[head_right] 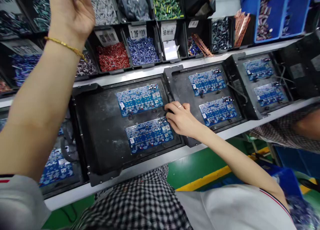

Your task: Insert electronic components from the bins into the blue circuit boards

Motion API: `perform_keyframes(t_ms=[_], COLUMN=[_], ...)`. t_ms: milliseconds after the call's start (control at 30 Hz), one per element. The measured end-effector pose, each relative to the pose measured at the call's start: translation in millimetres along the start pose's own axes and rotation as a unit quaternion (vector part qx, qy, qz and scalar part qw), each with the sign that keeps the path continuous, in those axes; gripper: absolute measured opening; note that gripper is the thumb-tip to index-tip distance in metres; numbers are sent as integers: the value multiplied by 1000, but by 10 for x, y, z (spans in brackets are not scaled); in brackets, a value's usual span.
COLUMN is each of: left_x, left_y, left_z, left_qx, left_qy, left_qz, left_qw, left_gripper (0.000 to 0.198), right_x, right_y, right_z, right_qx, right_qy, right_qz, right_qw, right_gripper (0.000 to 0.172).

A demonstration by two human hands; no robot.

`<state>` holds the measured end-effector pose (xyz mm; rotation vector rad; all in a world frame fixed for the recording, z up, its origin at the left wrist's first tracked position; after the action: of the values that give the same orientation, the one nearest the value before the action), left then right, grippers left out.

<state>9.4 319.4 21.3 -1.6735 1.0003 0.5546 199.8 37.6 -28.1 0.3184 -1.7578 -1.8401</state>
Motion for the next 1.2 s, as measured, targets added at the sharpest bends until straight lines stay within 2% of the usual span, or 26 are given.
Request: perform_keyframes(t_ms=[100, 233, 367, 433, 533, 633, 767, 833, 933, 1000, 1067, 1200], left_x=[10, 531, 1140, 1348, 1528, 1629, 1682, 1690, 1703, 1700, 1672, 1619], left_y=[-63, -85, 121, 204, 285, 330, 264, 214, 175, 181, 223, 389], left_z=[-188, -517, -1012, -1261, -1548, -1728, -1857, -1903, -1940, -1917, -1847, -1746], left_qx=[-4, 15, -42, -52, -51, -64, -62, -61, -66, -69, -82, -156], left_qy=[-63, 63, 202, 237, 251, 258, 239, 221, 207, 212, 224, 270], left_qz=[-84, -57, -1, 25, 72, 91, 82, 73, 55, 38, 14, -44], left_qw=[994, 996, 978, 970, 964, 960, 966, 971, 975, 974, 971, 949], left_gripper=[31, 27, 25, 22, 16, 15, 11, 11, 12, 12, 13, 24], right_x=[2, -13, 5, 24, 35, 10, -14, 49, 128, 110, 8, -367], right_y=[-1, -5, -5, 3, 30, 168, 454, 497, 514, 531, 525, 321], right_z=[3, 9, -1, -11, 5, 126, 345, 422, 480, 516, 598, 868], right_qx=[0, 6, 4, 0, 6, -33, -198, -244, -279, -284, -262, -152], right_qy=[5, 2, 9, 16, 6, -53, -148, -160, -166, -162, -149, -100], right_qz=[3, 18, 12, 2, 10, 87, 199, 223, 214, 194, 174, 121], right_qw=[1000, 1000, 1000, 1000, 1000, 994, 948, 930, 921, 925, 937, 976], right_gripper=[15, 15, 15, 15, 15, 13, 11, 12, 12, 14, 14, 14])
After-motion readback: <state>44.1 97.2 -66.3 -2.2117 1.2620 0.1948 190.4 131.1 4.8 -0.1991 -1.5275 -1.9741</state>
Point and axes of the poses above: each hand's wrist, its own z-axis towards the middle knuckle, its own y-axis out of the back of the hand, x = y × z, the point moved 8 cm from there along z, towards the middle knuckle, and after that the axes turned 10 degrees about -x, right-handed, at the moved point
